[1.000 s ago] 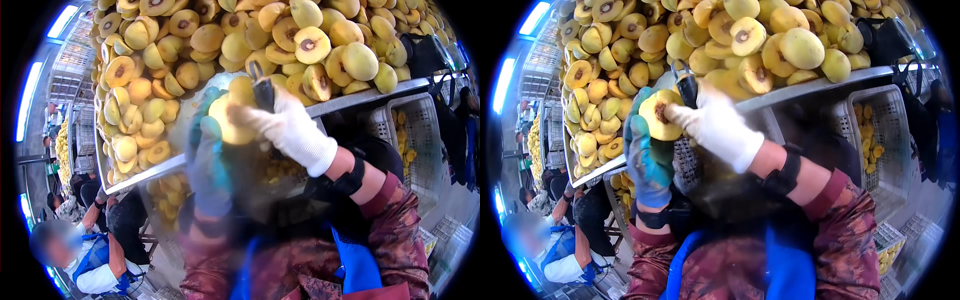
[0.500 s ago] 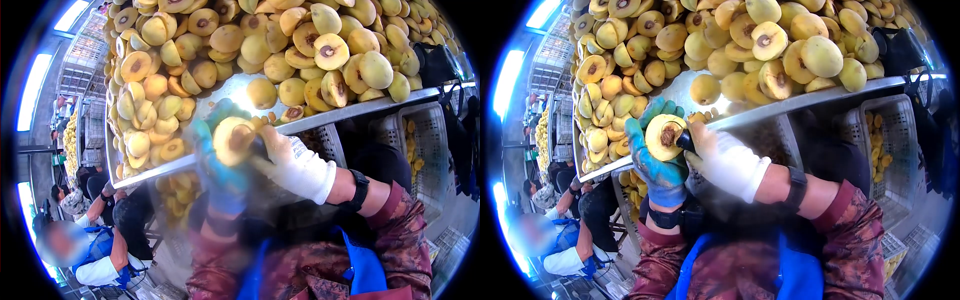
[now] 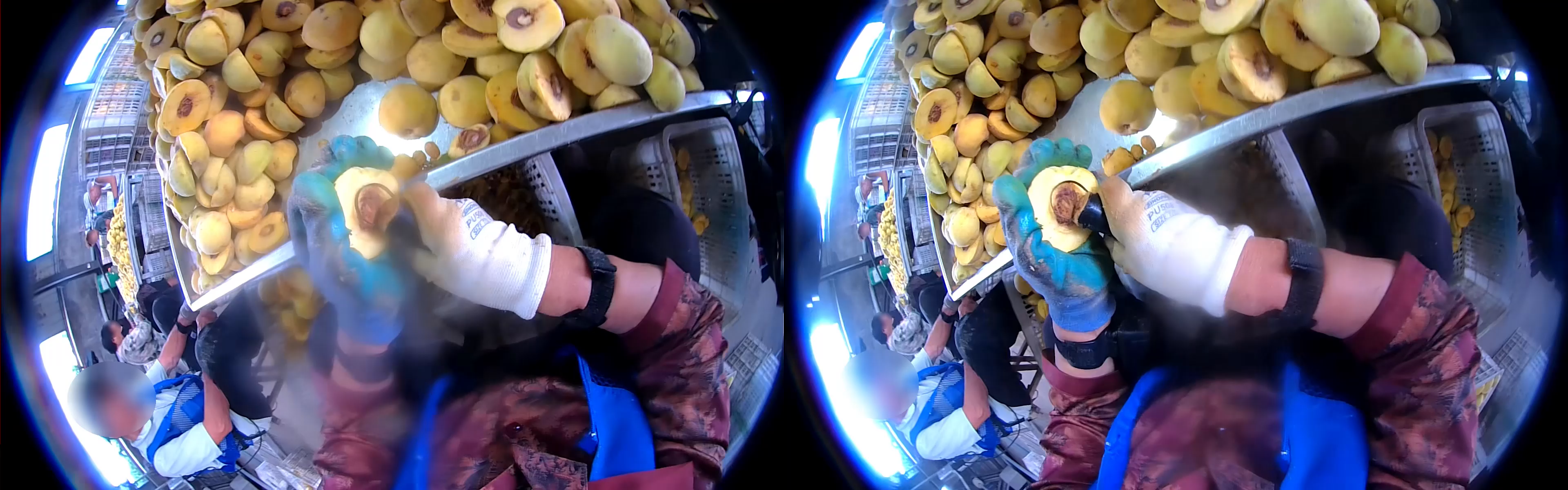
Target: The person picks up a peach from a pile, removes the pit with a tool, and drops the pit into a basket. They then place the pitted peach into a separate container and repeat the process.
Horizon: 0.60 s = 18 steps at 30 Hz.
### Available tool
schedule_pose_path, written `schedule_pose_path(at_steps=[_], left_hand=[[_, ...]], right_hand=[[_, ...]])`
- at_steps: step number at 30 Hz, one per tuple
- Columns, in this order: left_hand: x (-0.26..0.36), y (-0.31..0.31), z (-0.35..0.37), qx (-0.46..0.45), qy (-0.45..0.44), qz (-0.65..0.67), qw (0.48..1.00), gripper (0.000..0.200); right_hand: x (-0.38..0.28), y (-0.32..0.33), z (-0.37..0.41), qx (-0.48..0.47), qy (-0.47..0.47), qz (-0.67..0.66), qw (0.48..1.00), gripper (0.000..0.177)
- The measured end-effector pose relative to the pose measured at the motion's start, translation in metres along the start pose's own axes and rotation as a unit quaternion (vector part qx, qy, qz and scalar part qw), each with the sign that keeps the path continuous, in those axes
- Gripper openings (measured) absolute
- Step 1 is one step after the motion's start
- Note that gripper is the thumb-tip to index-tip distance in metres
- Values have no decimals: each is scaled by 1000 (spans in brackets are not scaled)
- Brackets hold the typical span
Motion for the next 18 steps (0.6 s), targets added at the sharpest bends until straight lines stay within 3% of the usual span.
schedule_pose_path(at_steps=[2,4,5,10,13,15,16,18], left_hand=[[11,-6,5,-10,-112,-240,964,51],[13,-8,6,-15,-160,-318,934,50],[10,-6,6,-13,-152,-285,946,50],[10,1,4,-65,-138,-362,919,47],[4,5,0,-100,-21,-196,975,44],[4,4,2,-72,125,-29,989,42],[7,-1,4,-22,163,-19,986,39],[9,0,-1,-91,173,-67,978,38]], right_hand=[[0,-2,-1,-23,-29,-18,999,31],[-2,-2,-1,-46,-60,-41,996,31],[-3,-3,0,-58,-75,-52,994,32],[-4,0,7,-90,-116,-101,984,39],[-7,6,14,-127,-148,-82,977,42],[-7,7,17,-143,-169,-86,971,43],[-6,6,19,-147,-181,-104,967,43],[-6,5,22,-192,-239,-168,937,43]])
Point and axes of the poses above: each hand's wrist, its own z-axis away from the middle knuckle, its own y-axis out of the back of the hand, x = y × z, the point moved 4 cm from there along -z, towards the middle knuckle
